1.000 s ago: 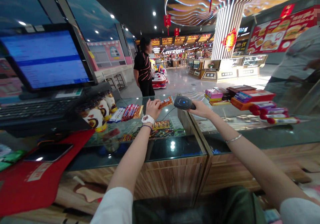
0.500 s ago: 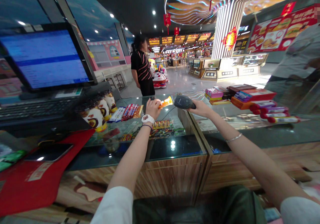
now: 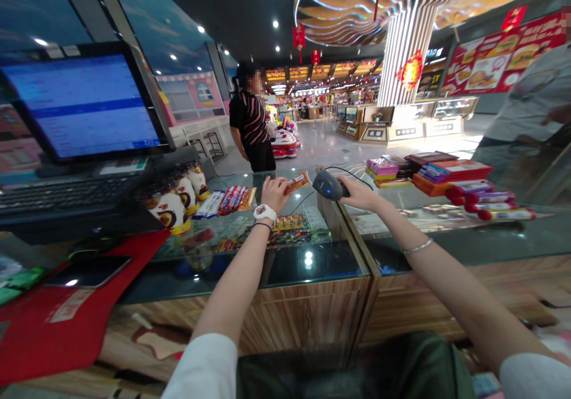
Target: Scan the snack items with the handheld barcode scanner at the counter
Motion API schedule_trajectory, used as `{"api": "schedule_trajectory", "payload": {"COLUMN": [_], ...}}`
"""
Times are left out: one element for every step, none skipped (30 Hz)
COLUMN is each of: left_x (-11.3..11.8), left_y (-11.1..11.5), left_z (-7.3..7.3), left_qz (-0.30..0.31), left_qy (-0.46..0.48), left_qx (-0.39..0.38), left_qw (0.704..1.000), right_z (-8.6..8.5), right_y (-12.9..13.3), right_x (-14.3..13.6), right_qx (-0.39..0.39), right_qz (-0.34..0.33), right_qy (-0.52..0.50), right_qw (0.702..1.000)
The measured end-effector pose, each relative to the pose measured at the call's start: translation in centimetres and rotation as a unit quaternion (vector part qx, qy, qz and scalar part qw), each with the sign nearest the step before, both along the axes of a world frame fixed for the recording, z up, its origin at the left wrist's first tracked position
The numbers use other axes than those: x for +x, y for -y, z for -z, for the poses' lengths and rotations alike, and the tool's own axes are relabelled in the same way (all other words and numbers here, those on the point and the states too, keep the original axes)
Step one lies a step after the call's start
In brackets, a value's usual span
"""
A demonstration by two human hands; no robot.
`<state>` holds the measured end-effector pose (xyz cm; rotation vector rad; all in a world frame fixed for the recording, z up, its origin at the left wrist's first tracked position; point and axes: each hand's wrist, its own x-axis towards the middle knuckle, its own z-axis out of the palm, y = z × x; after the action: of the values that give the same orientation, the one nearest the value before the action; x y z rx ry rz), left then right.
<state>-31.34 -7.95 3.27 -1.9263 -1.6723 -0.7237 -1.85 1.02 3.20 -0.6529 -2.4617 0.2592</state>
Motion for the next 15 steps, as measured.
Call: {"api": "schedule_trajectory", "payload": {"left_x": [0.0,0.1,0.1,0.1,0.1,0.1,0.1,0.1,0.1,0.2,0.2,0.2,0.3,0.4,0.4], "left_y": [0.0,-0.1,-0.1,-0.2,-0.2,-0.2,-0.3,-0.3,-0.3,-0.3,-0.4,-0.4,-0.4,-0.3,-0.3], "left_z": [0.0,0.1,0.1,0.1,0.2,0.2,0.3,0.3,0.3,0.4,0.4,0.4,0.4,0.4,0.4], "left_qz": [0.002,0.003,0.004,0.005,0.004,0.004,0.003,0.003,0.004,0.005,0.006,0.007,0.008,0.008,0.009], "left_qy": [0.000,0.000,0.001,0.001,0.001,0.001,0.001,0.001,0.001,0.001,0.001,0.001,0.001,0.000,-0.002], "left_qx": [0.002,0.004,0.006,0.007,0.008,0.008,0.008,0.006,0.006,0.006,0.007,0.009,0.011,0.011,0.011], "left_qw": [1.000,1.000,1.000,1.000,1.000,1.000,1.000,1.000,1.000,1.000,1.000,1.000,1.000,1.000,1.000], "right_z": [0.2,0.4,0.6,0.9,1.1,1.3,1.5,1.7,1.9,2.1,2.3,2.4,2.5,2.6,2.7], "right_y": [-0.4,-0.9,-1.4,-1.8,-2.2,-2.6,-3.0,-3.3,-3.5,-3.8,-4.0,-4.2,-4.4,-4.6,-4.7], "right_x": [0.2,0.3,0.5,0.7,0.8,1.0,1.2,1.4,1.5,1.7,1.8,1.9,2.0,2.0,2.1], "right_qx": [0.015,0.030,0.043,0.053,0.061,0.067,0.071,0.072,0.073,0.073,0.073,0.071,0.068,0.062,0.054], "right_qz": [-0.012,-0.020,-0.025,-0.026,-0.024,-0.020,-0.013,-0.006,0.001,0.007,0.012,0.014,0.014,0.012,0.006], "right_qy": [0.003,0.008,0.014,0.023,0.033,0.043,0.054,0.064,0.072,0.079,0.084,0.087,0.089,0.089,0.089], "right_qw": [1.000,0.999,0.999,0.998,0.997,0.997,0.996,0.995,0.995,0.994,0.994,0.994,0.994,0.994,0.995]}}
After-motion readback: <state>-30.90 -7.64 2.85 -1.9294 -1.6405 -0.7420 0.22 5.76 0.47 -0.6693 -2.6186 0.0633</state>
